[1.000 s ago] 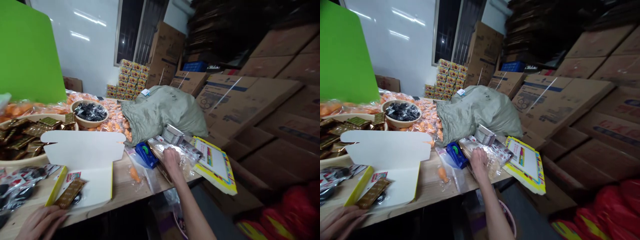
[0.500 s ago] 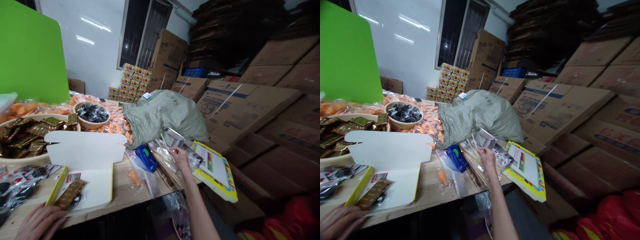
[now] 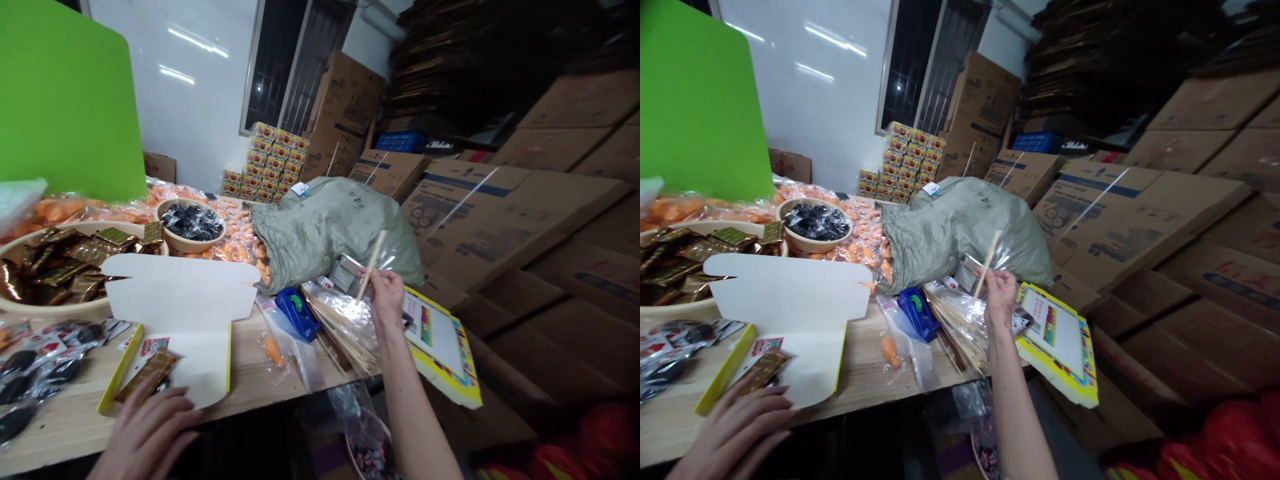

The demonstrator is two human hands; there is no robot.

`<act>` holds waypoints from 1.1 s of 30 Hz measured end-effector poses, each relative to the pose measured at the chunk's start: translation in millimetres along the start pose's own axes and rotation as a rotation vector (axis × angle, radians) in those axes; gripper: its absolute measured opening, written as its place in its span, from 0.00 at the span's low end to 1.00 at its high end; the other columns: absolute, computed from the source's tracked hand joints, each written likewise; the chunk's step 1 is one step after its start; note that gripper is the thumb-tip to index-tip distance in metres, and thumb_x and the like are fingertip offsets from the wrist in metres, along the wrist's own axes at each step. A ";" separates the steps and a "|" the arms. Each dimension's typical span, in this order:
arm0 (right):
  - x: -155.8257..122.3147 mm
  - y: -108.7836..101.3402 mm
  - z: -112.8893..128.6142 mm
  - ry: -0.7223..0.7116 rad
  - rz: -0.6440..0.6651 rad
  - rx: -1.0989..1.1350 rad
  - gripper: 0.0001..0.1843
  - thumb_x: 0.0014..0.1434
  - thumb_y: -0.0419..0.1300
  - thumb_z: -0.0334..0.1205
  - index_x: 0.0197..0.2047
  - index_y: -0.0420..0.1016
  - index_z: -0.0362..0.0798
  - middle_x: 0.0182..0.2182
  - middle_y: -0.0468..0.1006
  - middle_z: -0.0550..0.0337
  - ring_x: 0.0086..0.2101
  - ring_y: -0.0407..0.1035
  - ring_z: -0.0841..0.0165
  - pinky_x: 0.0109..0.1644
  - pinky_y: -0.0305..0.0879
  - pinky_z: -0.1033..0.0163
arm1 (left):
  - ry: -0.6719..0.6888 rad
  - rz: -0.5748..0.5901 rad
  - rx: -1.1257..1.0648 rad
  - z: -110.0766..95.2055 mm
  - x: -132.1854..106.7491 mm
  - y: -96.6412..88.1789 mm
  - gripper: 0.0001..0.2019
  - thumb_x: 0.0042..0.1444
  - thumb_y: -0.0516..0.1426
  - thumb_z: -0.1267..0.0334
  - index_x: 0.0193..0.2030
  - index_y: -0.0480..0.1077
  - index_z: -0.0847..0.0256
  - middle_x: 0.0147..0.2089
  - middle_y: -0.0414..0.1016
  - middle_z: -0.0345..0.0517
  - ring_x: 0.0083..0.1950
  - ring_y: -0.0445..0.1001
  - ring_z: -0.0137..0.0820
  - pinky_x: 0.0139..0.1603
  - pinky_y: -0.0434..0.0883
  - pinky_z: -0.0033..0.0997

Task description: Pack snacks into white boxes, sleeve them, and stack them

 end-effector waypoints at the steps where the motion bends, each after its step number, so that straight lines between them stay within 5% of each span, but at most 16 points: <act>1: -8.3 -1.7 14.8 -0.039 -0.032 0.030 0.28 0.43 0.65 0.60 0.37 0.57 0.53 0.28 0.79 0.67 0.25 0.73 0.70 0.40 0.71 0.59 | 0.055 0.035 -0.018 -15.0 14.2 2.3 0.13 0.66 0.51 0.57 0.53 0.72 0.51 0.47 0.80 0.40 0.52 0.76 0.32 0.70 0.57 0.38; 4: -54.1 16.5 59.8 -0.132 0.058 -0.008 0.24 0.49 0.66 0.54 0.42 0.67 0.50 0.30 0.80 0.64 0.27 0.73 0.69 0.38 0.71 0.59 | -0.027 0.072 -0.014 -14.0 33.8 8.6 0.11 0.66 0.53 0.61 0.52 0.71 0.54 0.48 0.79 0.43 0.54 0.75 0.32 0.69 0.58 0.43; 8: -160.3 102.6 83.2 -0.220 0.640 -0.335 0.11 0.59 0.60 0.49 0.40 0.76 0.52 0.35 0.80 0.57 0.35 0.74 0.64 0.41 0.70 0.59 | -0.183 0.131 0.101 25.3 9.6 16.1 0.23 0.60 0.56 0.46 0.56 0.69 0.58 0.52 0.77 0.53 0.57 0.74 0.43 0.65 0.62 0.55; 11: -252.1 171.9 74.7 -0.375 1.047 -0.465 0.12 0.65 0.50 0.37 0.38 0.76 0.51 0.37 0.79 0.54 0.40 0.73 0.63 0.45 0.68 0.59 | -0.231 0.241 0.193 44.3 -5.6 19.9 0.38 0.52 0.56 0.34 0.60 0.66 0.62 0.59 0.72 0.60 0.62 0.68 0.51 0.67 0.56 0.64; 14: -311.3 229.2 41.9 -0.456 1.255 -0.705 0.18 0.62 0.46 0.25 0.41 0.76 0.48 0.39 0.78 0.52 0.41 0.71 0.64 0.45 0.65 0.62 | -0.251 0.331 0.246 54.5 -0.7 25.2 0.37 0.55 0.52 0.34 0.60 0.67 0.64 0.61 0.70 0.61 0.66 0.63 0.51 0.68 0.52 0.65; 20: -346.9 293.7 -2.8 -0.518 1.343 -0.846 0.19 0.59 0.46 0.21 0.43 0.74 0.46 0.40 0.78 0.52 0.42 0.69 0.64 0.48 0.62 0.63 | -0.281 0.335 0.214 71.5 9.9 34.6 0.28 0.61 0.49 0.40 0.51 0.73 0.62 0.53 0.75 0.54 0.61 0.68 0.46 0.71 0.48 0.61; 28: -373.2 313.1 -34.0 -0.545 1.419 -0.795 0.11 0.57 0.53 0.26 0.31 0.75 0.46 0.29 0.79 0.55 0.34 0.72 0.65 0.37 0.62 0.64 | -0.309 0.191 0.241 71.0 3.0 31.7 0.28 0.58 0.52 0.37 0.42 0.75 0.63 0.43 0.77 0.55 0.55 0.71 0.46 0.69 0.53 0.61; 31: -366.4 307.9 -40.4 -0.635 1.269 -0.770 0.07 0.57 0.55 0.29 0.35 0.74 0.45 0.33 0.78 0.51 0.37 0.72 0.60 0.41 0.65 0.59 | -0.281 0.116 0.154 72.4 1.5 11.5 0.23 0.61 0.52 0.42 0.43 0.73 0.61 0.45 0.77 0.53 0.54 0.72 0.42 0.67 0.60 0.53; 33: -358.3 298.2 -36.2 -0.696 1.152 -0.663 0.07 0.59 0.58 0.36 0.40 0.73 0.45 0.35 0.77 0.49 0.38 0.72 0.57 0.42 0.67 0.55 | -0.379 0.007 0.093 96.6 -11.2 -20.8 0.18 0.66 0.49 0.49 0.45 0.72 0.60 0.47 0.77 0.51 0.52 0.73 0.36 0.62 0.66 0.43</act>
Point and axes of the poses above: each hand's wrist, its own x-axis towards the middle knuckle, its own y-axis out of the palm, z = x × y, the point moved 10 cm from there along x, towards the middle knuckle
